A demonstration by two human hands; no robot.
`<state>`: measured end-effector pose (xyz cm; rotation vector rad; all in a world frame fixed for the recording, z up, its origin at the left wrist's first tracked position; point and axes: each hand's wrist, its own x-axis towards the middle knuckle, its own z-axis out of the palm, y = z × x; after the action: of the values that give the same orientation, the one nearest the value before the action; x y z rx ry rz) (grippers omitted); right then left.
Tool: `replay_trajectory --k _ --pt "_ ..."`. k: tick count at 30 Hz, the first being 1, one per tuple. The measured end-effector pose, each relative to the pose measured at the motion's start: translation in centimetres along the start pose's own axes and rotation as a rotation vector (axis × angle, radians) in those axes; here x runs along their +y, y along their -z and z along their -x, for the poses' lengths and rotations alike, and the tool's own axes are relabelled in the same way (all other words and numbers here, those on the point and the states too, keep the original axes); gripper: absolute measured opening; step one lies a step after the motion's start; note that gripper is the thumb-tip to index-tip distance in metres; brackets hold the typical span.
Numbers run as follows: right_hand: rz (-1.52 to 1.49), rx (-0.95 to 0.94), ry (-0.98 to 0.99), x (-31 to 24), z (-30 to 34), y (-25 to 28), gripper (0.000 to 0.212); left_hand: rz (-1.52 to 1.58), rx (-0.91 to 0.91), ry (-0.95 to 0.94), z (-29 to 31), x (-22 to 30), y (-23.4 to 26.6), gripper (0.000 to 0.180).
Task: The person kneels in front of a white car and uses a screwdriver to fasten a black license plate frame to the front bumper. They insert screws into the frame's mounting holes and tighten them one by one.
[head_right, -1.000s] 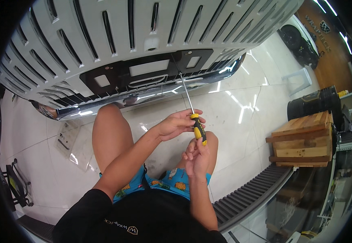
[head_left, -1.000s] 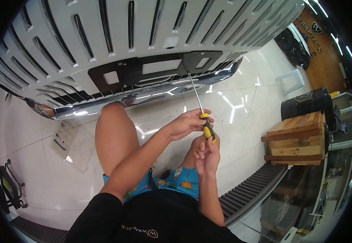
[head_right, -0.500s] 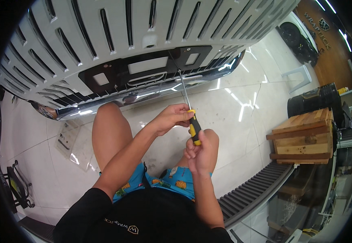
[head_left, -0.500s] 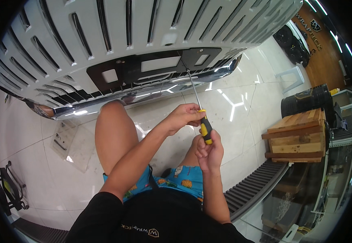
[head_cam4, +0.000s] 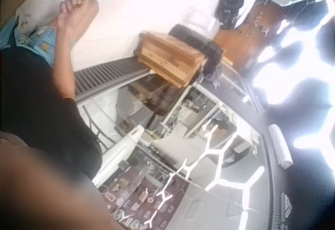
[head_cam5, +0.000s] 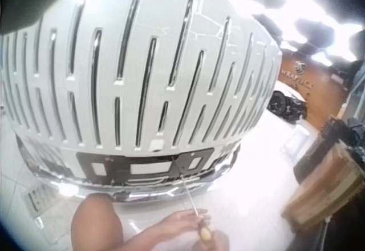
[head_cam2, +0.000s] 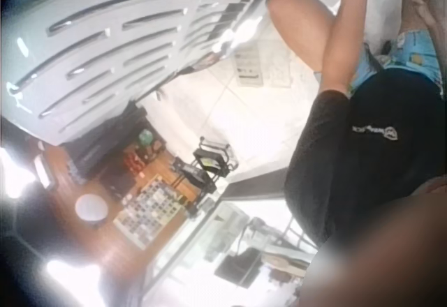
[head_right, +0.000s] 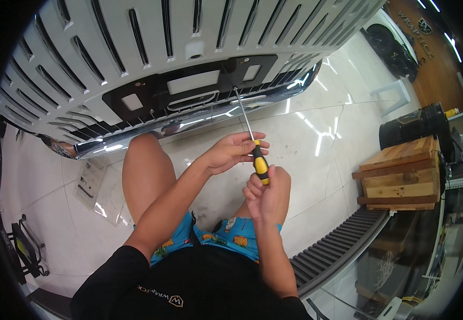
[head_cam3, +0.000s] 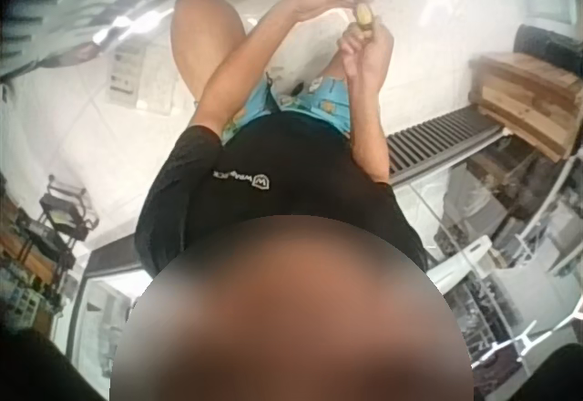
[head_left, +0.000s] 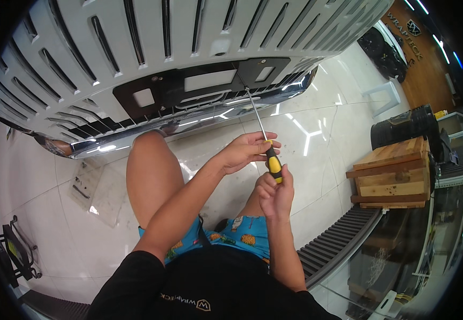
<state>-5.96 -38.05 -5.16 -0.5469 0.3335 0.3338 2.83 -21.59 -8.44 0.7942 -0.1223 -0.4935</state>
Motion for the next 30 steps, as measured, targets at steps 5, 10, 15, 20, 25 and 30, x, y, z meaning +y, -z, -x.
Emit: replay_trajectory --k 5,10,15,20,25,30 --pt "0.9 0.149 0.391 -1.4 -0.5 -0.1 0.036 -0.028 -0.013 -0.034 -0.7 -1.0 0.2 0.044" --pt "1.178 0.263 0.583 0.0 -1.0 -1.0 0.031 -0.355 0.174 0.117 -0.9 -0.1 -0.3 0.046" --pt "-0.072 -0.045 -0.247 -1.3 -1.5 -1.3 0.048 -0.093 -0.007 0.009 -0.9 -0.4 -0.6 0.048" --pt "0.76 0.22 0.3 -0.6 -0.1 -2.2 0.048 0.09 -0.274 0.045 -1.0 0.5 1.5 0.041" --pt "0.801 0.222 0.47 -0.3 -0.3 -2.4 0.045 -0.088 -0.045 0.086 -1.7 0.3 0.5 0.037" --pt "-0.104 0.081 -0.191 -2.8 -0.9 -1.6 0.046 -0.116 0.074 0.076 -2.2 0.0 -0.7 0.032"
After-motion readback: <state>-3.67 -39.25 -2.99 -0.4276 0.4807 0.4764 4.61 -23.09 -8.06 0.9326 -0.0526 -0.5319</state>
